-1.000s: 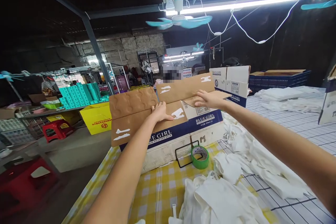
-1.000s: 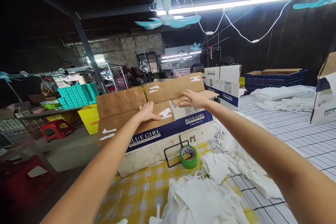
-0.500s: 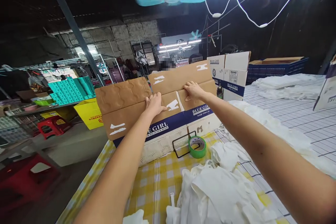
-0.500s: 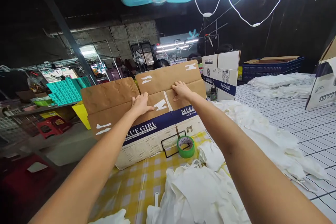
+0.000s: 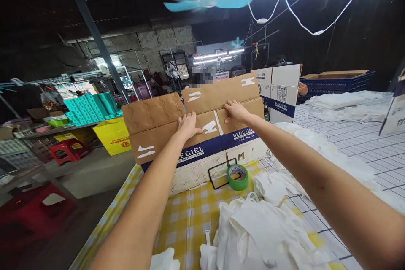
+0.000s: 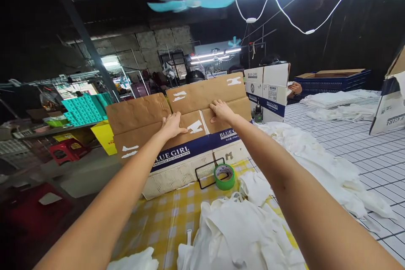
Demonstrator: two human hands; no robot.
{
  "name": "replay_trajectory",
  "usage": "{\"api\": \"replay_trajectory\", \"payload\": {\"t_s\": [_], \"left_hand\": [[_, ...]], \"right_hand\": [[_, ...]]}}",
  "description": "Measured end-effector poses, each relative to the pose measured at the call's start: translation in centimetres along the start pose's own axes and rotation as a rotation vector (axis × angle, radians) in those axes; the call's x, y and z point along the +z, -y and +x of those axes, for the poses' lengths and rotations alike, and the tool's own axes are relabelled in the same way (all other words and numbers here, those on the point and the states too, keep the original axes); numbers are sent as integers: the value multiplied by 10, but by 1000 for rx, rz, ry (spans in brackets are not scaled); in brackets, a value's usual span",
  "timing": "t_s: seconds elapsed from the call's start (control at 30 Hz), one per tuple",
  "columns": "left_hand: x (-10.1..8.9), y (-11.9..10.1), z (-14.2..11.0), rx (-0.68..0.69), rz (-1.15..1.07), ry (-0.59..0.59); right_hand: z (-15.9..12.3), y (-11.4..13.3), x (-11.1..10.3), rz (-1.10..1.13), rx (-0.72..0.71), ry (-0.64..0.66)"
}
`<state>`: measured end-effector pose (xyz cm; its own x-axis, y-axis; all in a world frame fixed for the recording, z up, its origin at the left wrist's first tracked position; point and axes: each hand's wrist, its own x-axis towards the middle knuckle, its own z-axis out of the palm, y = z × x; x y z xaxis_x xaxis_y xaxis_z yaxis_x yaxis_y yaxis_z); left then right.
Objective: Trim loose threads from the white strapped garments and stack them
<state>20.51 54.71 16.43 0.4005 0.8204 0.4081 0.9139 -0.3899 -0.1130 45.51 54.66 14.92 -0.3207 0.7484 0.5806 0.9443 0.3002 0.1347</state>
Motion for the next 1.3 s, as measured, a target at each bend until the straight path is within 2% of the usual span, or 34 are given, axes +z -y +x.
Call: {"api": "replay_trajectory", "payload": {"t_s": [0.23, 0.4, 0.53, 0.93, 1.17, 1.3], "left_hand": [[-18, 16, 3, 34, -82, 93], [-30, 25, 12, 104, -243, 201], [-35, 26, 18, 157, -255, 255], [-37, 6, 10, 107, -165, 104], [-42, 9, 1, 129, -218, 110], [-46, 8, -13, 161, -223, 32]], "right_hand": [[-2, -5, -13, 78, -38, 27], [5, -17, -17, 128, 21, 85], [12, -25, -19, 137, 84, 109], [12, -27, -26, 105, 138, 155], [10, -26, -40, 101, 115, 138], [2, -26, -54, 89, 58, 105]]}}
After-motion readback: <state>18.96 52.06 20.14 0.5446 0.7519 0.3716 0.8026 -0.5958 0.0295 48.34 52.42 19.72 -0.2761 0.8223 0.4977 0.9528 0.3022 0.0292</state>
